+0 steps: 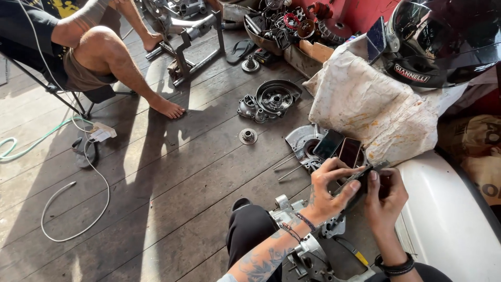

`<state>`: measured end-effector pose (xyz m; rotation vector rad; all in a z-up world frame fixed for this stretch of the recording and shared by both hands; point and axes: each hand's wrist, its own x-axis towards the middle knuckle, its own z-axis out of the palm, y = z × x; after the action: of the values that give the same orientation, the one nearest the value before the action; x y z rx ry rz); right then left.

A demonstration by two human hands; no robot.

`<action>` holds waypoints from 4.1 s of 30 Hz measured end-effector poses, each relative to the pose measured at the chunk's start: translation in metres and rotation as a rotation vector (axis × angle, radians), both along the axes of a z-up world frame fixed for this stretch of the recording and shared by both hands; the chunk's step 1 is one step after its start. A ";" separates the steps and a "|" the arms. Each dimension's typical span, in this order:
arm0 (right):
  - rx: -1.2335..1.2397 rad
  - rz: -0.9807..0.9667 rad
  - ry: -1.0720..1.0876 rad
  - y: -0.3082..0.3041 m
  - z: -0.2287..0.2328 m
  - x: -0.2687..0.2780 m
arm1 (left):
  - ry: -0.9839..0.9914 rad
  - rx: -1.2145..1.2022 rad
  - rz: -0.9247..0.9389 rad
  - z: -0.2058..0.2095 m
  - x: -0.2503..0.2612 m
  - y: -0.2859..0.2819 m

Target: The person uses a small metal tool to scrape and clean the surface of a circular engine component held in their left hand. They rotate the part to access different areas and continue scraping the metal surface.

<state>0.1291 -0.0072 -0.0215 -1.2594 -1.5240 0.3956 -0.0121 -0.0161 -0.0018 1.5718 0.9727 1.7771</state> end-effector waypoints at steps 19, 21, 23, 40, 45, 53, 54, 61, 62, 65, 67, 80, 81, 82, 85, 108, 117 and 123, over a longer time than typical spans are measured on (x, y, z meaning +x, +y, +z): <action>0.010 0.165 -0.264 -0.013 -0.019 -0.013 | -0.102 -0.066 0.044 -0.016 -0.002 0.014; 0.065 0.151 -0.295 -0.014 -0.025 -0.013 | -0.111 -0.094 -0.003 -0.018 0.001 0.014; 0.109 0.218 -0.338 -0.012 -0.035 -0.011 | -0.120 -0.114 -0.001 -0.022 0.001 0.015; 0.251 0.271 -0.415 -0.013 -0.033 -0.016 | -0.157 -0.178 -0.048 -0.017 -0.001 0.018; 0.181 0.187 -0.352 -0.006 -0.020 -0.012 | -0.167 -0.156 -0.035 -0.024 0.001 0.020; 0.202 0.195 -0.450 -0.002 -0.025 -0.008 | -0.196 -0.176 -0.019 -0.020 -0.006 0.018; 0.188 0.182 -0.395 0.001 -0.025 -0.007 | -0.181 -0.178 -0.008 -0.023 -0.005 0.019; 0.245 0.280 -0.488 -0.001 -0.022 -0.009 | -0.265 -0.201 -0.061 -0.021 -0.007 0.022; 0.244 0.191 -0.437 0.003 -0.015 -0.005 | -0.246 -0.164 -0.058 -0.033 -0.002 0.025; 0.234 0.205 -0.416 -0.004 -0.025 -0.011 | -0.230 -0.162 -0.052 -0.025 -0.006 0.021; 0.222 0.307 -0.446 -0.008 -0.037 -0.014 | -0.233 -0.203 -0.051 -0.013 -0.009 0.019; 0.232 0.215 -0.574 -0.004 -0.051 -0.002 | -0.367 -0.306 -0.106 -0.025 -0.006 0.022; 0.195 0.145 -0.557 0.000 -0.047 0.002 | -0.353 -0.288 -0.086 -0.024 -0.005 0.022; 0.193 0.147 -0.557 0.000 -0.045 0.002 | -0.354 -0.290 -0.084 -0.027 -0.004 0.021; 0.161 0.148 -0.431 0.000 -0.046 0.000 | -0.289 -0.286 -0.035 -0.028 -0.003 0.023; 0.319 0.255 -0.613 -0.021 -0.053 -0.015 | -0.460 -0.356 -0.111 -0.015 -0.010 0.022; 0.225 0.178 -0.546 -0.008 -0.020 -0.008 | -0.425 -0.119 0.121 0.040 -0.043 -0.003; 0.275 0.266 -0.448 -0.010 -0.007 -0.029 | -0.500 0.160 0.158 0.005 -0.060 0.003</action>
<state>0.1000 -0.0169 -0.0287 -0.9682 -2.0588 0.0635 -0.0720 -0.0136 0.0028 1.0690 0.7383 2.2568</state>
